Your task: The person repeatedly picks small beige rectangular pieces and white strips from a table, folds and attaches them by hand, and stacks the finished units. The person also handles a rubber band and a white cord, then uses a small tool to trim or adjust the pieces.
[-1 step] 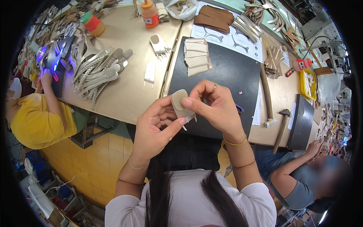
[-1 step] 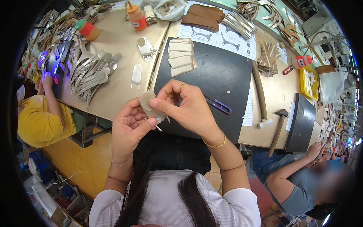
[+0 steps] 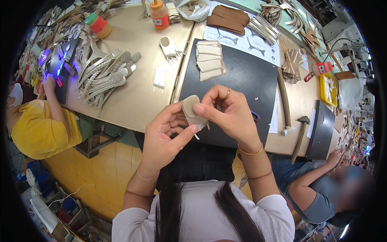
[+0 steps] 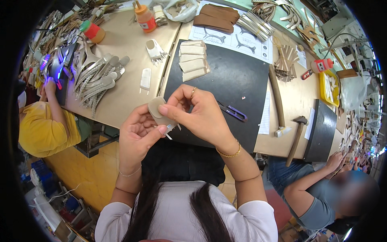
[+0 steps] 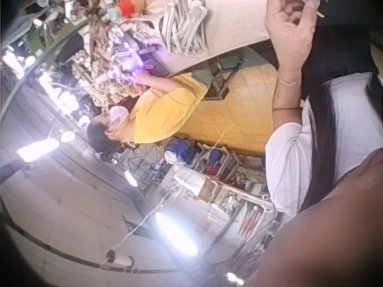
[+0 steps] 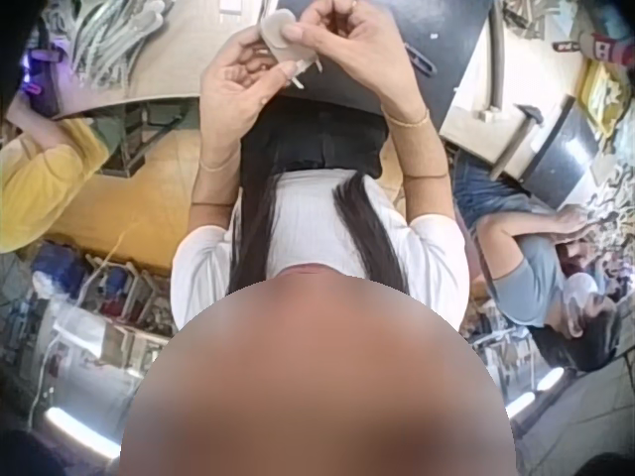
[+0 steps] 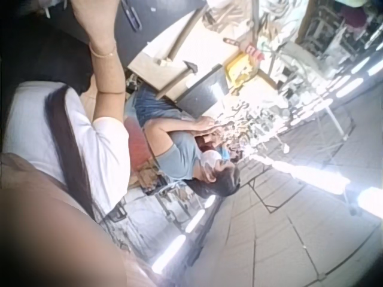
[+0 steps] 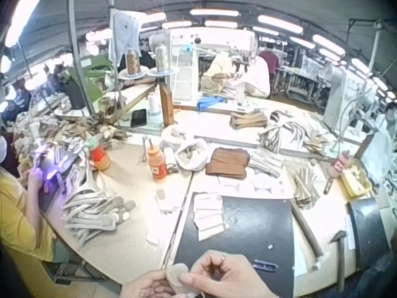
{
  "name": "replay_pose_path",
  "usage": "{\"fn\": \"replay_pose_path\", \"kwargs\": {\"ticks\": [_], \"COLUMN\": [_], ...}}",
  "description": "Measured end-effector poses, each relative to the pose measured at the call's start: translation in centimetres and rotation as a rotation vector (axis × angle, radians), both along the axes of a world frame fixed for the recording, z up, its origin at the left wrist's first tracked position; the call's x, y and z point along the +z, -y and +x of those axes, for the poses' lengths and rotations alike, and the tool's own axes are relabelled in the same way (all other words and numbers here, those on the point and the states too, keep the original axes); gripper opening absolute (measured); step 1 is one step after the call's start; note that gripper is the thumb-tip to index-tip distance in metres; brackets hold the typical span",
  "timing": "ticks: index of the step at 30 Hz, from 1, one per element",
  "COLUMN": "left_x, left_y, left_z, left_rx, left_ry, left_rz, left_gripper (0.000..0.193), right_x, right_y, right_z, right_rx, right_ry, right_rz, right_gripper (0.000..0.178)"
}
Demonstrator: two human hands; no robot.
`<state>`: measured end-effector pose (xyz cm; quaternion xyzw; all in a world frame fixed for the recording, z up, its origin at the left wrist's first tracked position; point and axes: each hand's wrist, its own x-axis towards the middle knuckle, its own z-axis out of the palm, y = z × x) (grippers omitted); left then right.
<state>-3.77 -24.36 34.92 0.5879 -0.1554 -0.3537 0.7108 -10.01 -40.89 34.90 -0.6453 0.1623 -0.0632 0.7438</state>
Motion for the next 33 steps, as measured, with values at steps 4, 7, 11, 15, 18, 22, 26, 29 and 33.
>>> {"fn": "replay_pose_path", "kwargs": {"ticks": [4,7,11,15,18,22,26,29,33], "left_x": [-0.3,-0.5,-0.8,-0.9,-0.9,-1.1,-1.3,-1.4,-1.5], "left_y": [0.1,0.0,0.1,0.3,0.3,0.3,0.3,0.1,-0.1], "left_z": [0.1,0.2,0.1,-0.2,-0.3,0.0,-0.1,0.3,0.5], "left_rx": [0.03,0.042,0.081,0.149,0.166,0.151,0.146,0.108,0.067], "left_ry": [-0.005,0.008,0.037,0.108,0.143,0.154,0.043,-0.045,-0.116], "left_rz": [-0.011,-0.05,-0.068,-0.047,-0.017,0.018,-0.011,-0.025,-0.038], "left_gripper": [0.038,0.035,0.031,0.027,0.025,0.024,0.023,0.022,0.019], "right_x": [-0.2,-0.2,-0.3,-0.4,-0.8,-1.1,-1.1,-1.0,-0.8], "right_y": [0.2,0.1,0.0,0.0,-0.3,-0.5,-0.4,-0.5,-0.5], "right_z": [0.3,0.3,0.4,0.4,0.5,0.3,-0.1,-0.2,-0.4], "right_rx": [0.008,0.011,0.011,0.017,-0.029,-0.007,0.009,0.004,-0.001], "right_ry": [-0.009,-0.02,-0.013,-0.01,0.019,-0.005,-0.016,-0.011,-0.024], "right_rz": [-0.032,-0.052,-0.076,-0.124,-0.094,-0.035,-0.06,-0.075,-0.093], "right_gripper": [0.022,0.022,0.022,0.022,0.021,0.02,0.02,0.021,0.021]}}
